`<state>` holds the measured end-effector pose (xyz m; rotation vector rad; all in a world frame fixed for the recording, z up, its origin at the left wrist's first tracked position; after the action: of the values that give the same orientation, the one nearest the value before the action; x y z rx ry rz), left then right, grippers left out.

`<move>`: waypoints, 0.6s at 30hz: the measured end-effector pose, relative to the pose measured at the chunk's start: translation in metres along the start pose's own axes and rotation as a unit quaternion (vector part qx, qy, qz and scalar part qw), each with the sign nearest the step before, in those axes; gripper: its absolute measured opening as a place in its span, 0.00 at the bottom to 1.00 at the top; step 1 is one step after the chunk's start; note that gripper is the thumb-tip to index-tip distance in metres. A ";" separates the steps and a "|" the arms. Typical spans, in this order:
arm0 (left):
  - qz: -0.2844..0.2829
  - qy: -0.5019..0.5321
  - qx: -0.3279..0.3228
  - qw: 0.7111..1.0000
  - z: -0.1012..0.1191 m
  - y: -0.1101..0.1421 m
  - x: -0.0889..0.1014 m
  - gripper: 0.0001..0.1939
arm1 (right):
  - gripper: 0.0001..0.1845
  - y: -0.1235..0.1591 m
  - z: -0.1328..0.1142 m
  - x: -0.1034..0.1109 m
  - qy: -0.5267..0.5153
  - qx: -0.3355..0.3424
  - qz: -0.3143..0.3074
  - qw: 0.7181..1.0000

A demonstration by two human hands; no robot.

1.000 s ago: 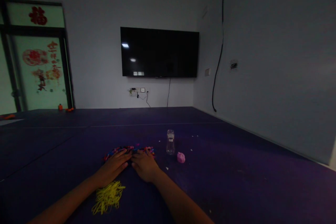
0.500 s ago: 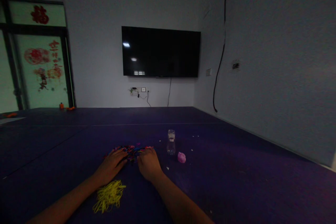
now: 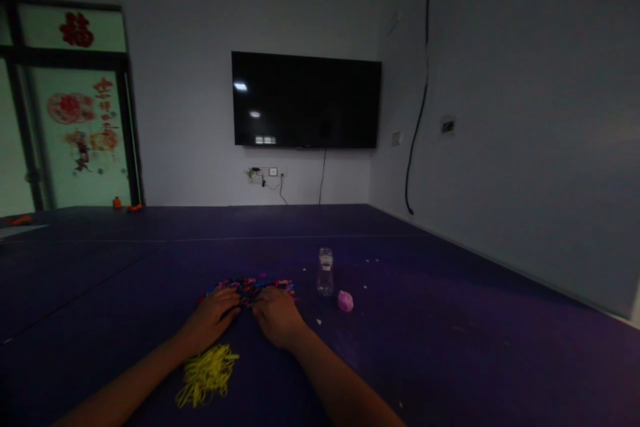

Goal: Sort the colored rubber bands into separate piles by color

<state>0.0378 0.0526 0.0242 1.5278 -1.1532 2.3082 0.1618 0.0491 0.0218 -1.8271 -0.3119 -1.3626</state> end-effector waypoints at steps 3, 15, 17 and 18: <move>-0.002 -0.003 0.007 1.000 -0.002 0.000 -0.001 0.13 | 0.16 0.000 0.000 -0.001 -0.005 0.002 0.001 1.000; 0.024 -0.036 0.034 0.998 0.001 -0.001 0.008 0.10 | 0.15 -0.002 -0.001 0.001 0.012 0.009 0.000 1.000; 0.034 -0.041 0.036 0.998 0.001 -0.002 0.010 0.10 | 0.15 -0.002 -0.001 0.001 0.013 0.006 -0.005 1.000; 0.041 -0.041 0.034 0.998 0.001 -0.002 0.011 0.10 | 0.15 -0.002 0.000 0.001 0.012 0.000 -0.006 1.000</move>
<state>0.0342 0.0499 0.0344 1.6431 -1.1904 2.3802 0.1607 0.0498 0.0231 -1.8114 -0.3104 -1.3910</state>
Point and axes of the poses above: each hand's wrist, its own y-axis away from the middle knuckle, its own x-axis out of the back of the hand, z = x × y, the point moved 7 cm from there along -y, towards the middle knuckle, and after that the axes turned 3 degrees about y, right-handed, at the moved point
